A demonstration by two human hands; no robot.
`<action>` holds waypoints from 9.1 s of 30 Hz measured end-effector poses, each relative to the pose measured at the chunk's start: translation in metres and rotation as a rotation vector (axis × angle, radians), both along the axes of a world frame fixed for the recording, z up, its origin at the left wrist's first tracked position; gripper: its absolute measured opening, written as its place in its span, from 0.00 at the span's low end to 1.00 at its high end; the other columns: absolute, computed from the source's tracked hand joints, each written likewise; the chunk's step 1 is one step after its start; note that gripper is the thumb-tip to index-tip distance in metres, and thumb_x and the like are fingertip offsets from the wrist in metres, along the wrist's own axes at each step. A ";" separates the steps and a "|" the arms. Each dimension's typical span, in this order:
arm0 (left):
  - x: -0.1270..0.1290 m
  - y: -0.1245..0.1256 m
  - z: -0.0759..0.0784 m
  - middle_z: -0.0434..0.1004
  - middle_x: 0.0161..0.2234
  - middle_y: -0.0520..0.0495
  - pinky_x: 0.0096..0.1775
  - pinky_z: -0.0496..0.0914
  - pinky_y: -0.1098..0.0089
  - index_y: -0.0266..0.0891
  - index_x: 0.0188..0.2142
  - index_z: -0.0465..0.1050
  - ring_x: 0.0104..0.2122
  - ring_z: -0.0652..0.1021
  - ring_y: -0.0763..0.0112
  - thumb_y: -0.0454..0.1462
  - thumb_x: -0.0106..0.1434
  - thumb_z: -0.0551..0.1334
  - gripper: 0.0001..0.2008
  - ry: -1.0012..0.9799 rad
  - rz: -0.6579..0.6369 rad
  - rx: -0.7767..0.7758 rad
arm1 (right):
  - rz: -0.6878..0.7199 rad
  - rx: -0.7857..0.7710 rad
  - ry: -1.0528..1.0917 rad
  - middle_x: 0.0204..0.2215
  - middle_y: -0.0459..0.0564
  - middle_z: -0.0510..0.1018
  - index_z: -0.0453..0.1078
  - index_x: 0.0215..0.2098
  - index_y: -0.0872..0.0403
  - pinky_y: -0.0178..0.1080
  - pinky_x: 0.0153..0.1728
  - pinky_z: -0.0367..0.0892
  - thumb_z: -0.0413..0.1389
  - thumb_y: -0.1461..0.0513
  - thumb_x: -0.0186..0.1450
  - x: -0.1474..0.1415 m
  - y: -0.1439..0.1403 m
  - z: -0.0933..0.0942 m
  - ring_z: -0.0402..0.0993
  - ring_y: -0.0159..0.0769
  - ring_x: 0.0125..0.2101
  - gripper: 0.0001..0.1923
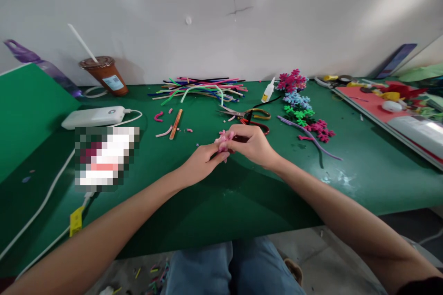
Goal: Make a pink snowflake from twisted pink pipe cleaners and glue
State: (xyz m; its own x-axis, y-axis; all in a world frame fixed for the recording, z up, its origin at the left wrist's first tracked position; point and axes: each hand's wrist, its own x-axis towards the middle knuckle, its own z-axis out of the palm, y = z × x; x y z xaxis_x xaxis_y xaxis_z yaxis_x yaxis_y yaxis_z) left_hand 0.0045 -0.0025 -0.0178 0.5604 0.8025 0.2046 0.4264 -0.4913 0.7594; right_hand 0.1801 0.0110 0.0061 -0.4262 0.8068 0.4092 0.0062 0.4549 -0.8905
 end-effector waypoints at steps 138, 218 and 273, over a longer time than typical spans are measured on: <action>-0.004 0.004 -0.001 0.79 0.28 0.52 0.33 0.67 0.74 0.41 0.27 0.80 0.29 0.77 0.72 0.39 0.59 0.64 0.07 0.000 0.146 0.034 | 0.083 0.121 -0.294 0.25 0.44 0.72 0.68 0.30 0.55 0.32 0.26 0.62 0.58 0.57 0.61 0.008 0.009 -0.005 0.67 0.28 0.24 0.09; -0.004 0.008 -0.004 0.82 0.38 0.51 0.53 0.64 0.61 0.43 0.31 0.81 0.46 0.73 0.65 0.37 0.61 0.63 0.06 -0.080 0.007 0.183 | -0.792 0.323 -0.305 0.40 0.54 0.72 0.61 0.40 0.53 0.47 0.42 0.66 0.57 0.58 0.57 0.019 0.044 0.008 0.68 0.43 0.41 0.15; -0.005 0.009 -0.006 0.77 0.32 0.50 0.45 0.68 0.67 0.41 0.26 0.79 0.39 0.75 0.67 0.37 0.61 0.62 0.09 -0.083 0.016 0.017 | -0.015 -0.262 0.047 0.24 0.40 0.72 0.55 0.35 0.50 0.35 0.21 0.69 0.65 0.57 0.53 -0.011 -0.002 -0.010 0.69 0.28 0.19 0.22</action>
